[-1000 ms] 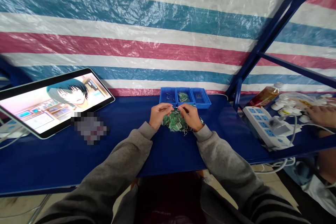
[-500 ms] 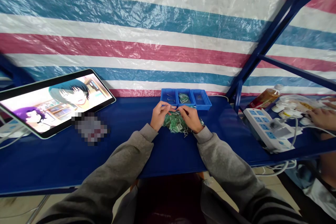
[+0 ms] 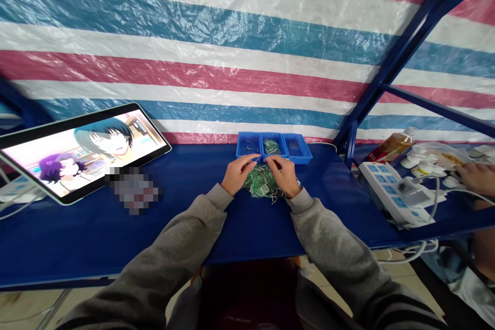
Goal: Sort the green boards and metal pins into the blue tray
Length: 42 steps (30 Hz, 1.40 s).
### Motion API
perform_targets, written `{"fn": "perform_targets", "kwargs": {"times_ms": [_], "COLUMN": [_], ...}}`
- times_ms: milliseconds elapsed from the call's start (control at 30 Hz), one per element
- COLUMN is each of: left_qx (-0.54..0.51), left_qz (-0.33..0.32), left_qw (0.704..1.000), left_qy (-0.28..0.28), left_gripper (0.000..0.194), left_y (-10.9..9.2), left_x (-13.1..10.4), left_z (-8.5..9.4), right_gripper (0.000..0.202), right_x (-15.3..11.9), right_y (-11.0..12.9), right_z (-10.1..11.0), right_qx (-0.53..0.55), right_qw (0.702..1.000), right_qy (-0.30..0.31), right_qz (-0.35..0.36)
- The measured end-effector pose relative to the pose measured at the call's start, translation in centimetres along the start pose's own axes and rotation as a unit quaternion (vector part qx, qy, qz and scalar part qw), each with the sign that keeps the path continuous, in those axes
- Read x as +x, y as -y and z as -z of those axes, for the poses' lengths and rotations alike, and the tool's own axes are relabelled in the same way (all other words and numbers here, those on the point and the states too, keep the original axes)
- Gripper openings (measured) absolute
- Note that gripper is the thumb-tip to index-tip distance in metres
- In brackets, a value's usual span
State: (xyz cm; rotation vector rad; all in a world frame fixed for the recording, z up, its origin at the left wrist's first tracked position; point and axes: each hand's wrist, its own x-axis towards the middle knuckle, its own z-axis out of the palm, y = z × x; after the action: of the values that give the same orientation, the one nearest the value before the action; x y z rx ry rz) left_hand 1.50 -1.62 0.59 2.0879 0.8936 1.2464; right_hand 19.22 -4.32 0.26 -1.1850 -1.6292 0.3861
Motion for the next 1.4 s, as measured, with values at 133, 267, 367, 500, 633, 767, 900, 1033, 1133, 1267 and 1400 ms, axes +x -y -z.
{"fn": "perform_targets", "kwargs": {"times_ms": [133,267,367,500,633,767,900,1033,1133,1267,1400], "left_qx": [-0.044,-0.054,-0.061,-0.076,-0.091,-0.058,0.076,0.218,0.24,0.219,0.232], "left_qz": [0.032,0.033,0.044,0.05,0.057,0.051,0.042,0.026,-0.021,-0.086,-0.087], "left_qw": [0.998,0.998,0.997,0.996,0.994,0.991,0.979,0.971,0.971,0.964,0.943], "left_qy": [0.024,0.026,0.004,-0.01,-0.025,-0.11,-0.183,-0.091,0.003,0.124,0.223], "left_gripper": [0.027,0.024,0.028,0.031,0.03,0.026,0.021,0.034,0.029,0.036,0.063], "left_y": [0.2,0.0,0.1,0.4,0.6,1.0,2.0,2.8,2.6,1.9,2.1], "left_x": [-0.2,-0.3,-0.2,-0.1,-0.2,1.2,4.8,6.0,4.0,0.7,-0.4], "left_z": [-0.2,-0.2,0.0,0.1,-0.1,-0.1,0.2,0.2,0.4,1.7,2.9], "right_gripper": [0.025,0.023,0.027,0.033,0.041,0.05,0.051,0.049,0.047,0.045,0.044], "right_x": [-0.1,-0.2,-0.1,-0.1,0.0,0.0,0.1,0.1,0.2,0.2,0.2], "right_y": [-0.1,0.0,0.2,0.3,0.2,0.2,0.1,0.0,-0.1,-0.2,-0.2], "right_z": [-0.1,-0.2,-0.2,0.0,0.0,0.0,0.2,0.2,0.3,0.2,0.1], "right_qx": [0.013,0.013,0.009,0.005,-0.008,-0.009,-0.017,-0.037,-0.05,-0.064,-0.067], "right_qw": [0.999,0.996,0.997,0.999,0.999,1.0,1.0,0.999,0.999,0.998,0.997], "right_qy": [0.036,0.06,0.049,0.026,0.027,0.011,0.007,0.011,0.011,0.014,0.022], "right_qz": [0.033,0.063,0.06,0.032,0.018,-0.004,-0.01,-0.003,0.005,0.018,0.026]}}
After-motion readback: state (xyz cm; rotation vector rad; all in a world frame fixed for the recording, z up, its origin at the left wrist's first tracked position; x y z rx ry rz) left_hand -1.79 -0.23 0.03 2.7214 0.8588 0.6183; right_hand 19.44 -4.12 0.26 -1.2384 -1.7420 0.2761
